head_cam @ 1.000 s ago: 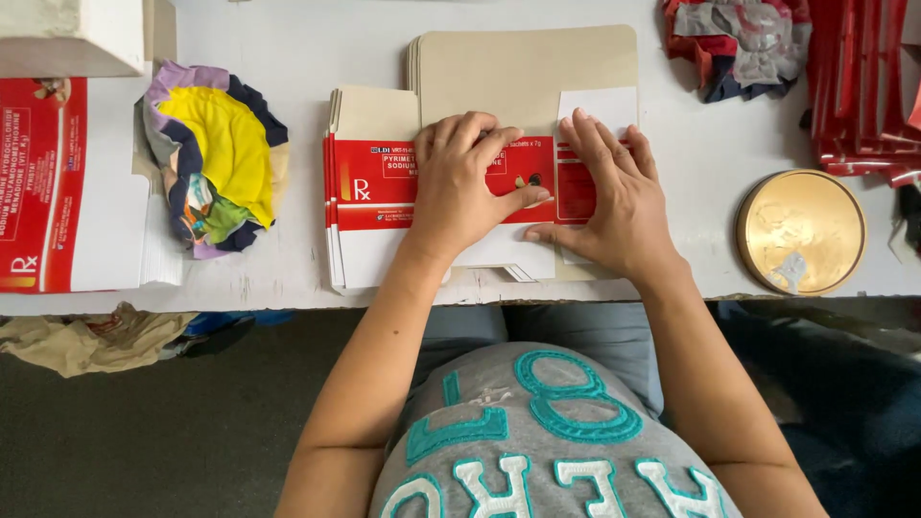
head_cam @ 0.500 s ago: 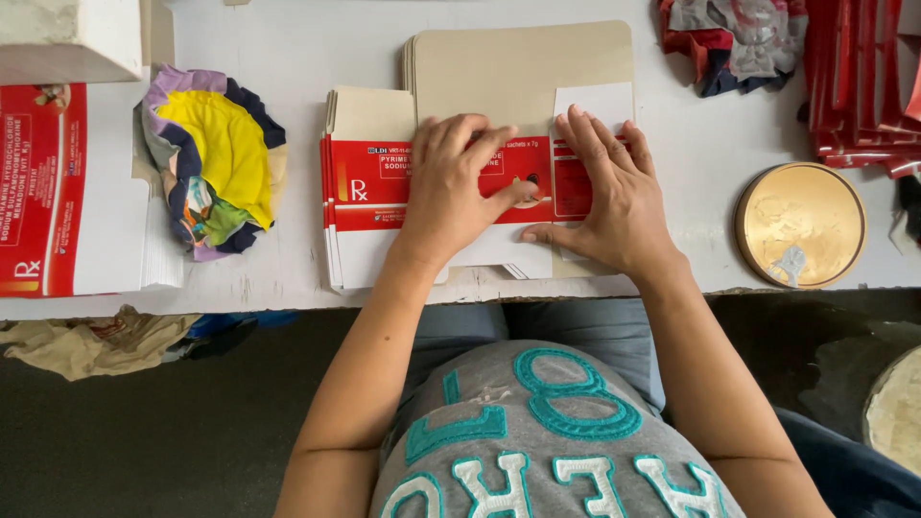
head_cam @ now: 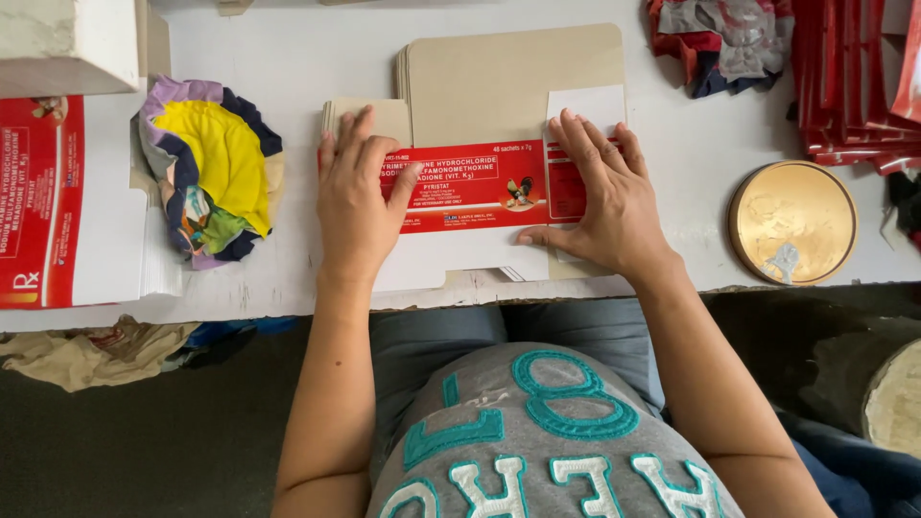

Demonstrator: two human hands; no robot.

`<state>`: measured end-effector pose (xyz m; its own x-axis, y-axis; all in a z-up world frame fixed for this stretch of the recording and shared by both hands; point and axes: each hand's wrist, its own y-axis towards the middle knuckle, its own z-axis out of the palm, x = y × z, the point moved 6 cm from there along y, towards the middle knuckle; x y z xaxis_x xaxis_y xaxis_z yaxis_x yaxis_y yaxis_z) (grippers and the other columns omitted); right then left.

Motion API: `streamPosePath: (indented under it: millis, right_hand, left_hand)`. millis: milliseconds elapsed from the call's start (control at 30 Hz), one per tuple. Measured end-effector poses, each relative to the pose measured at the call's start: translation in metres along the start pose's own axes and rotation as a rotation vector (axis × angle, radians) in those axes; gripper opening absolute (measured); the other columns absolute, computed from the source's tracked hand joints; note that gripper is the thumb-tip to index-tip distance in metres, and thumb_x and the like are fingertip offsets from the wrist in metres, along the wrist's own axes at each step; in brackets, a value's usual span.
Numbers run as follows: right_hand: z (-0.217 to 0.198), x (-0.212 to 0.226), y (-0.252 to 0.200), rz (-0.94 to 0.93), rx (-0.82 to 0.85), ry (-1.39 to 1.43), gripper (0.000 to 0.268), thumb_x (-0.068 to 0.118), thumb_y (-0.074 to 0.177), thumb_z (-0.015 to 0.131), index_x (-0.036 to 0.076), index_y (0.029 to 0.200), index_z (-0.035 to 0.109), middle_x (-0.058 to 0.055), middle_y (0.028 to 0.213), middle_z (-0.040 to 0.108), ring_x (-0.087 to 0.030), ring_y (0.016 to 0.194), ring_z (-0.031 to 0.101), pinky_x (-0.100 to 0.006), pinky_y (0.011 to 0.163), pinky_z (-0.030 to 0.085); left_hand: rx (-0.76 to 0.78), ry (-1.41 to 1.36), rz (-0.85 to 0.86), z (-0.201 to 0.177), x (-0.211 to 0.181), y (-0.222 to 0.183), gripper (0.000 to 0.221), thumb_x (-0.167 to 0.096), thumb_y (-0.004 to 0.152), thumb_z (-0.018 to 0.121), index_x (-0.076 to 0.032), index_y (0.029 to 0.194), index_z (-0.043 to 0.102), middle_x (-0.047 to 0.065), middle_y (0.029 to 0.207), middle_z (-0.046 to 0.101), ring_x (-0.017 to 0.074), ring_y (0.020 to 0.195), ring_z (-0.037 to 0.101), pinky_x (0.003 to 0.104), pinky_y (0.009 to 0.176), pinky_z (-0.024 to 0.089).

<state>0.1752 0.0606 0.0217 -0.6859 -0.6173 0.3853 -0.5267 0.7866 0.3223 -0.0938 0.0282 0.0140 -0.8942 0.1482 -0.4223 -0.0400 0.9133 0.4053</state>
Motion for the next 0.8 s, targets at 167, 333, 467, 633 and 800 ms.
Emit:
streamPosePath:
  millis: [167,333,467,633,800]
  right_hand:
    - [0.001,0.0001,0.0002,-0.009,0.004,0.004,0.135,0.078,0.06,0.082,0.002,0.16,0.035,-0.015,0.156,0.053,-0.03,0.148,0.047,-0.05,0.129,0.02]
    - [0.0026,-0.001,0.0003,0.009,0.014,0.0,0.137,0.08,0.056,0.081,0.002,0.159,0.035,-0.015,0.156,0.053,-0.03,0.147,0.047,-0.05,0.129,0.019]
    - [0.0038,-0.0017,0.001,0.007,0.023,-0.022,0.14,0.083,0.054,0.08,0.002,0.159,0.034,-0.016,0.156,0.052,-0.03,0.146,0.047,-0.048,0.129,0.017]
    - [0.0045,-0.002,-0.0018,0.005,0.024,-0.001,0.14,0.082,0.057,0.08,0.002,0.161,0.032,-0.014,0.157,0.053,-0.028,0.148,0.046,-0.048,0.131,0.017]
    - [-0.0002,0.001,0.0021,-0.015,0.029,-0.037,0.137,0.079,0.062,0.08,0.002,0.162,0.028,-0.013,0.16,0.051,-0.028,0.15,0.043,-0.048,0.13,0.018]
  left_hand:
    - [0.006,0.009,-0.008,0.0021,0.0023,-0.0002,0.033,-0.036,0.099,0.076,-0.006,0.108,0.065,0.02,0.154,0.052,0.0396,0.147,0.044,0.052,0.125,0.028]
    - [0.026,-0.013,-0.014,0.0041,0.0029,0.0009,0.036,-0.039,0.097,0.076,-0.006,0.108,0.065,0.022,0.154,0.052,0.0399,0.147,0.043,0.05,0.125,0.028]
    - [0.045,0.006,-0.02,0.0075,0.0051,0.0013,0.04,-0.043,0.096,0.076,-0.008,0.108,0.063,0.023,0.153,0.052,0.0404,0.147,0.042,0.05,0.125,0.028]
    - [0.077,0.04,-0.025,0.0052,0.0022,-0.0015,0.043,-0.045,0.098,0.074,-0.007,0.112,0.061,0.023,0.156,0.05,0.0417,0.148,0.041,0.049,0.125,0.028]
    - [0.107,0.067,0.047,0.0064,0.0018,-0.0022,0.058,-0.044,0.107,0.06,-0.003,0.148,0.05,0.022,0.163,0.04,0.041,0.153,0.034,0.049,0.128,0.021]
